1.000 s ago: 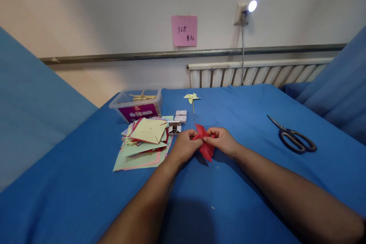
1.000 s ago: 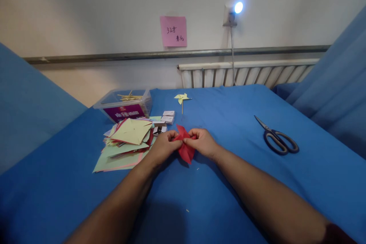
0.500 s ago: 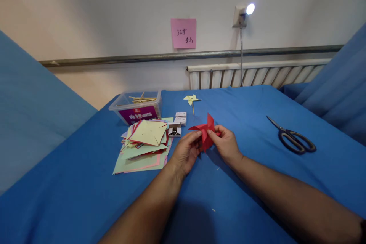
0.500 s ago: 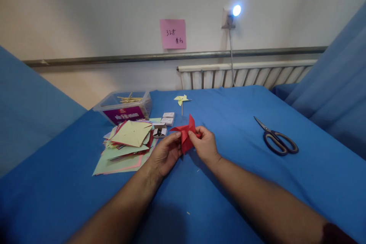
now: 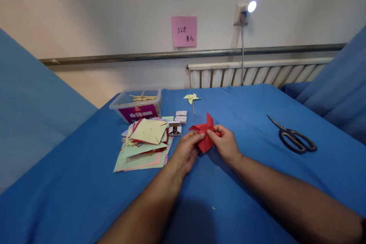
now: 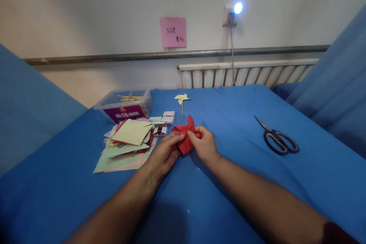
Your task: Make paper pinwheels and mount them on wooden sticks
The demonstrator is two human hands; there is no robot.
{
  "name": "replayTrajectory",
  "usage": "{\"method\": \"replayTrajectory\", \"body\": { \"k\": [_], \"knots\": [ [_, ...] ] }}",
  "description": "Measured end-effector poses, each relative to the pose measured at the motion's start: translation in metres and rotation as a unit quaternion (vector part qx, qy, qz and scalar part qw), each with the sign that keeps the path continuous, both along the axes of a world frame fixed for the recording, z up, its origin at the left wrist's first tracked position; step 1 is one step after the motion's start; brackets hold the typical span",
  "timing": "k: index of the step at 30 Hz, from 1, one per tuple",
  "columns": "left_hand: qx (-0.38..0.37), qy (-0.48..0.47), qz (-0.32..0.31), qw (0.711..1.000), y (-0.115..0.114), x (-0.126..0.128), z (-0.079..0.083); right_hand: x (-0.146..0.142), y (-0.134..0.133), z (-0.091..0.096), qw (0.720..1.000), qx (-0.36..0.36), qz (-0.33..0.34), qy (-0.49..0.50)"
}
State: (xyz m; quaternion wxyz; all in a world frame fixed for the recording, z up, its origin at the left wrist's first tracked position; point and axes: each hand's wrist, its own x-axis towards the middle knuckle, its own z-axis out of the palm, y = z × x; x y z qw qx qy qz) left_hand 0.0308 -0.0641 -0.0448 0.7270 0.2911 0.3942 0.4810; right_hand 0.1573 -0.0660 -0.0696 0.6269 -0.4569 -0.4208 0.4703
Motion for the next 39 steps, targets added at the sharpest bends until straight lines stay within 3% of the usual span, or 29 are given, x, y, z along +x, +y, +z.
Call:
{"method": "replayTrajectory", "body": {
  "k": [14, 19, 21, 24, 27, 30, 34, 39],
  "knots": [
    [-0.002, 0.016, 0.052, 0.999, 0.001, 0.003, 0.002, 0.000, -0.001, -0.003, 0.998, 0.006, 0.057, -0.034],
    [-0.025, -0.026, 0.077, 0.996, 0.005, -0.001, 0.010, 0.006, -0.005, -0.001, 0.994, 0.086, 0.036, -0.057],
    [-0.052, -0.055, 0.084, 0.994, 0.008, -0.004, 0.014, 0.008, -0.007, -0.001, 0.979, 0.157, 0.017, -0.127],
    [-0.089, -0.085, 0.083, 0.989, 0.011, -0.010, 0.018, 0.010, -0.012, 0.002, 0.927, 0.251, 0.010, -0.280],
    [-0.103, -0.099, 0.072, 0.987, 0.012, -0.013, 0.019, 0.010, -0.014, 0.005, 0.874, 0.288, 0.022, -0.390],
    [-0.096, -0.100, 0.066, 0.988, 0.011, -0.013, 0.017, 0.010, -0.014, 0.007, 0.848, 0.301, 0.020, -0.436],
    [-0.094, -0.082, 0.053, 0.991, 0.010, -0.012, 0.014, 0.013, -0.011, 0.007, 0.849, 0.315, 0.004, -0.424],
    [-0.078, -0.060, 0.040, 0.994, 0.008, -0.010, 0.013, 0.014, -0.007, 0.006, 0.882, 0.283, 0.003, -0.376]
  ]
}}
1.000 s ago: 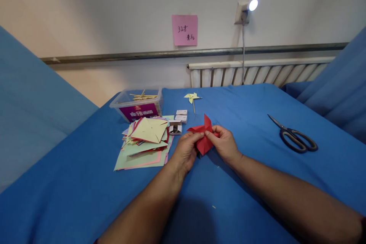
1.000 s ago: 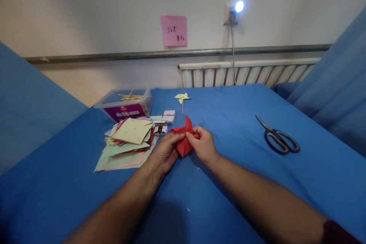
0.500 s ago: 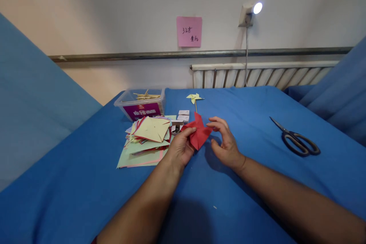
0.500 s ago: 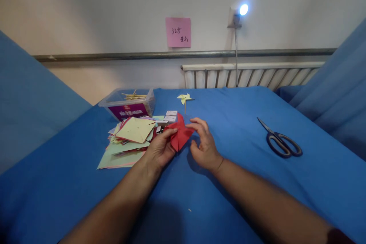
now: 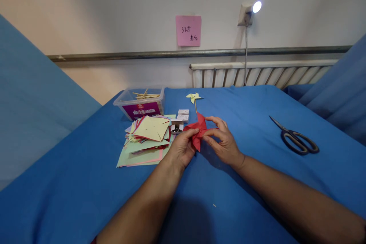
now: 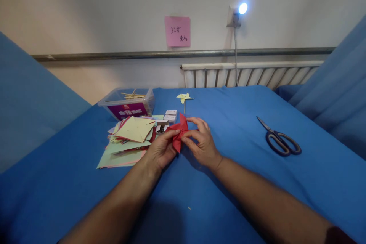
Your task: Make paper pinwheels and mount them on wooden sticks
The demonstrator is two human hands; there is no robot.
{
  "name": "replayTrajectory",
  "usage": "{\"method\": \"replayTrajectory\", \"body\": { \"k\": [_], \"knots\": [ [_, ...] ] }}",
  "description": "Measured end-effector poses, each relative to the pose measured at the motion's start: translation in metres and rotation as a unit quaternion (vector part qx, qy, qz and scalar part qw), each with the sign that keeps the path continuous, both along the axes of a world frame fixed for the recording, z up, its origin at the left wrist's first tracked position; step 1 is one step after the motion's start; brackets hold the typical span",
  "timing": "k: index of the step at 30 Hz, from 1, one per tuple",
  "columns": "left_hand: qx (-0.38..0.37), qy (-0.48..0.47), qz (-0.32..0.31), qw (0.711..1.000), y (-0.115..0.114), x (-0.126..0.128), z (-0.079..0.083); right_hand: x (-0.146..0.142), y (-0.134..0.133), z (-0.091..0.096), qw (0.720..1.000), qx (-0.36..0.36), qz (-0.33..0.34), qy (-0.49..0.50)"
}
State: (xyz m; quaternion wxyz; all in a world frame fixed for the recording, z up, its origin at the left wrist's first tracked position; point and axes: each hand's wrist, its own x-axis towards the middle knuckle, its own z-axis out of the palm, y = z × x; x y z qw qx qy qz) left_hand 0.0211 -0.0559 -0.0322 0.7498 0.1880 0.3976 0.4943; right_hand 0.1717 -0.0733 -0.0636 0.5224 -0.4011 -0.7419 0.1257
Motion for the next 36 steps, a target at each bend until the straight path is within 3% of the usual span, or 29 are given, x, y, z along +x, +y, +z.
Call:
{"method": "replayTrajectory", "body": {
  "k": [6, 11, 36],
  "knots": [
    [0.044, 0.029, -0.009, 0.999, 0.000, 0.002, -0.008, 0.000, 0.005, -0.003, 0.997, -0.049, -0.029, 0.060],
    [0.030, 0.045, -0.020, 0.998, 0.001, 0.002, -0.014, 0.000, 0.007, -0.004, 0.993, -0.063, -0.060, 0.078],
    [0.046, 0.047, -0.040, 0.997, 0.000, 0.005, -0.015, 0.000, 0.008, -0.005, 0.990, -0.057, -0.115, 0.052]
  ]
}}
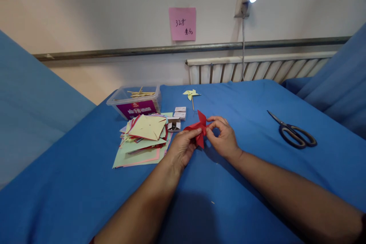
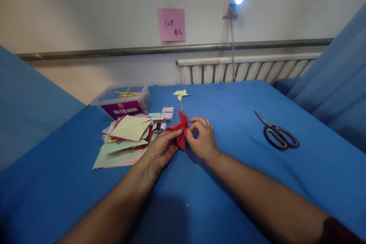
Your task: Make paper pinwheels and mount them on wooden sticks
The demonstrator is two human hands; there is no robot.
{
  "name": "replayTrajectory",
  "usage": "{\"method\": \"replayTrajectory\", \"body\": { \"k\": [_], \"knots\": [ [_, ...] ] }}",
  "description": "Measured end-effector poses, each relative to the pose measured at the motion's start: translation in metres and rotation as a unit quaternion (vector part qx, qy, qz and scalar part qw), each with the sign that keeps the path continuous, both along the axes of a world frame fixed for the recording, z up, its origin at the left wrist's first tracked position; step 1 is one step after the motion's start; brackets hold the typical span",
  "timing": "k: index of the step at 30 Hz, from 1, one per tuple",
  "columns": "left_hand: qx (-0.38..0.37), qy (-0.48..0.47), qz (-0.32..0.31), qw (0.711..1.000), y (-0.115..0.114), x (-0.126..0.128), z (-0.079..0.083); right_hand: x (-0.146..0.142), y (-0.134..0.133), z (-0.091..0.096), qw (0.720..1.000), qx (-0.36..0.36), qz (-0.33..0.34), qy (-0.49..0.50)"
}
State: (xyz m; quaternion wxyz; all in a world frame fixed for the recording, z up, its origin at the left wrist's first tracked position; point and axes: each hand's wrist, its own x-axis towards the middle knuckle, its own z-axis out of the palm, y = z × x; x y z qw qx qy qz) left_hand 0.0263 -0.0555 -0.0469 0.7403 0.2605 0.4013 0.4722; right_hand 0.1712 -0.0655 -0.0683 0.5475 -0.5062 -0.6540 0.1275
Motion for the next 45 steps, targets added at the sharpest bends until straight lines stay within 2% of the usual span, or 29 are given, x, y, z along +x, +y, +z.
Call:
{"method": "replayTrajectory", "body": {
  "k": [7, 14, 23, 45],
  "knots": [
    [0.011, -0.001, -0.006, 1.000, -0.0006, 0.0001, 0.0011, -0.0010, -0.0037, 0.0012, 0.999, 0.028, 0.005, -0.040],
    [0.005, -0.004, -0.001, 1.000, -0.0002, 0.0014, -0.0002, -0.0019, -0.0033, 0.0004, 0.999, 0.017, -0.025, -0.031],
    [0.015, 0.000, 0.004, 1.000, 0.0002, 0.0015, -0.0025, -0.0035, -0.0078, 0.0035, 0.997, 0.032, -0.010, -0.065],
    [0.012, -0.001, 0.001, 1.000, 0.0016, 0.0008, -0.0055, -0.0048, -0.0068, 0.0017, 0.998, 0.010, -0.008, -0.059]
  ]
}}
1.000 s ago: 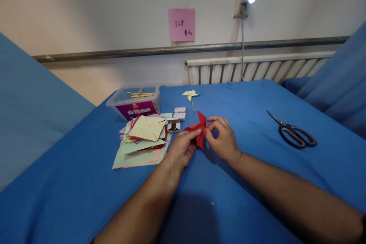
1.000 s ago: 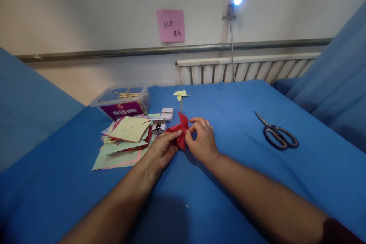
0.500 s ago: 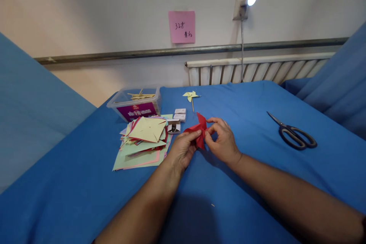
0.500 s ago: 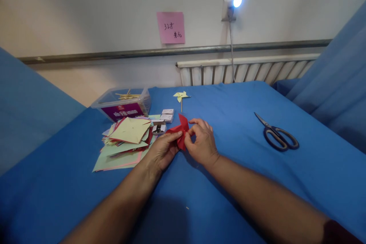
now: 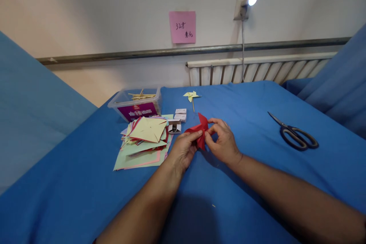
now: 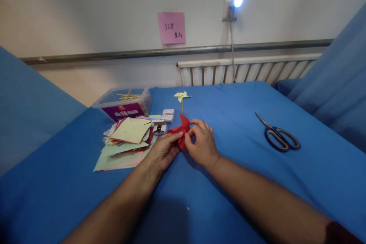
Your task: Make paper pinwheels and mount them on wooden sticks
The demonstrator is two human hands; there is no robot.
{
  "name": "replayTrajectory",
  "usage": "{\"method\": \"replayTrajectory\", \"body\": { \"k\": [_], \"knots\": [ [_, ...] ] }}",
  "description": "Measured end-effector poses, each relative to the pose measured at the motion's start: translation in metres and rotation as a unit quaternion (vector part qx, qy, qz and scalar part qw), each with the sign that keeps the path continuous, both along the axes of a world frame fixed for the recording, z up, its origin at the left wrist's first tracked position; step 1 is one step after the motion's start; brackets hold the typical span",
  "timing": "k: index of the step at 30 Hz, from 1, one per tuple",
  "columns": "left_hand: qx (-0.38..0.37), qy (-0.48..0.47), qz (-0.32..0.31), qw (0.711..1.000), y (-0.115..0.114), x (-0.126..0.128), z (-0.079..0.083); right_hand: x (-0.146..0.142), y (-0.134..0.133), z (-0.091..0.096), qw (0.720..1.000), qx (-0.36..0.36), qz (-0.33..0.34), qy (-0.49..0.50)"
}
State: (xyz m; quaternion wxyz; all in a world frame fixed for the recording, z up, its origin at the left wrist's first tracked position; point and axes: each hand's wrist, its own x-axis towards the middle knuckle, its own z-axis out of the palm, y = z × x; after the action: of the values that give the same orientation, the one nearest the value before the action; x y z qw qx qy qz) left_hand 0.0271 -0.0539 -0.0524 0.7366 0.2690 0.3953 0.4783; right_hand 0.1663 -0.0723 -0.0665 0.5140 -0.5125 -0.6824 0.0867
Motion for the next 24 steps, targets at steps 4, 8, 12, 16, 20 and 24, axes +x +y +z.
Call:
{"method": "replayTrajectory", "body": {
  "k": [4, 8, 12, 16, 20, 24],
  "knots": [
    [-0.001, 0.000, -0.003, 1.000, -0.0005, -0.0002, 0.0004, 0.0005, 0.0019, -0.0014, 1.000, 0.001, 0.002, 0.023],
    [0.004, -0.002, -0.002, 1.000, -0.0009, 0.0002, 0.0010, 0.0003, 0.0024, -0.0026, 1.000, -0.009, 0.003, 0.029],
    [-0.001, 0.001, -0.001, 1.000, -0.0010, 0.0005, 0.0025, -0.0005, 0.0022, -0.0031, 1.000, -0.014, 0.002, 0.027],
    [-0.003, 0.002, -0.006, 1.000, -0.0012, 0.0004, 0.0034, -0.0005, 0.0035, -0.0043, 0.999, -0.016, -0.002, 0.039],
    [0.000, 0.002, -0.003, 1.000, -0.0017, 0.0001, 0.0033, -0.0003, 0.0043, -0.0053, 0.999, -0.017, 0.000, 0.040],
    [-0.006, 0.001, 0.004, 1.000, -0.0026, 0.0003, 0.0048, -0.0005, 0.0046, -0.0061, 0.999, -0.021, 0.000, 0.043]
  ]
}}
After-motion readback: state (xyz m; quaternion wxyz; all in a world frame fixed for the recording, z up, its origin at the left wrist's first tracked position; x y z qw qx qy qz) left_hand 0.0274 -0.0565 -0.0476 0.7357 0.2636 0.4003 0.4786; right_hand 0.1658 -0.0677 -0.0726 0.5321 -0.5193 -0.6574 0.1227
